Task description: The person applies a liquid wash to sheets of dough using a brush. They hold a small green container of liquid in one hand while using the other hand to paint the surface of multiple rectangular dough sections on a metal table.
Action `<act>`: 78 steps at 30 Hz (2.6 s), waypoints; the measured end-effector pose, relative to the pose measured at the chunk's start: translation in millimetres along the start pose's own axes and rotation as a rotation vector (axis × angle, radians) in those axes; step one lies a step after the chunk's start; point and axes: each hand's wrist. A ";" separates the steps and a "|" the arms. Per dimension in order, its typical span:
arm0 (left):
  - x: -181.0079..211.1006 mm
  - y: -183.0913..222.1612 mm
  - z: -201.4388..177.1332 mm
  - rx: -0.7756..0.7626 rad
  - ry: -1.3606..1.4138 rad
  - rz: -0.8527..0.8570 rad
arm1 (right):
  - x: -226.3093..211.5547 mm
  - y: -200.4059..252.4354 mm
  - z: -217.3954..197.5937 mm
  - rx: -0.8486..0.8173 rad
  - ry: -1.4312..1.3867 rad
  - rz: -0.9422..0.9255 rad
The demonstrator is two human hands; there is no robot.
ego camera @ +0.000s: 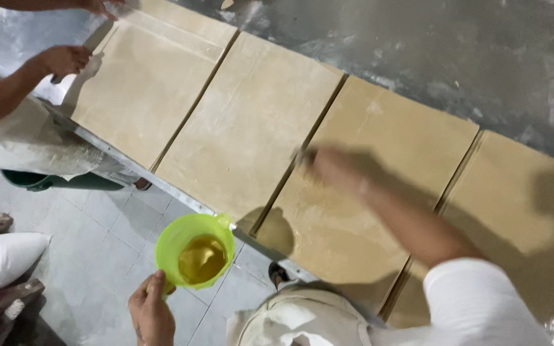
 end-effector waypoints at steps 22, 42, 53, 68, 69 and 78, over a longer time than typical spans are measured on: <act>-12.6 -79.9 -67.4 -0.210 0.116 0.051 | -98.3 88.7 74.6 0.104 0.077 0.215; -19.5 -123.9 -98.0 -0.348 0.043 0.078 | -145.8 154.9 122.1 0.180 0.135 0.512; -36.1 -128.2 -88.6 -0.416 0.043 0.053 | -130.2 158.3 164.5 0.441 -0.141 0.384; -51.3 -133.7 -98.5 -0.345 0.020 0.110 | -138.1 130.6 107.8 0.366 0.273 0.550; -47.7 -132.7 -90.5 -0.361 0.034 0.115 | -160.0 133.6 117.0 0.351 0.139 0.480; -25.0 -104.9 -46.1 -0.464 0.140 0.119 | -41.9 169.9 -2.7 0.749 -0.958 0.666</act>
Point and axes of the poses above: each hand's wrist, its own y-axis away from the middle knuckle, its own z-axis out of the palm, x = y × z, and after that the axes turned 12 degrees about x, right-handed
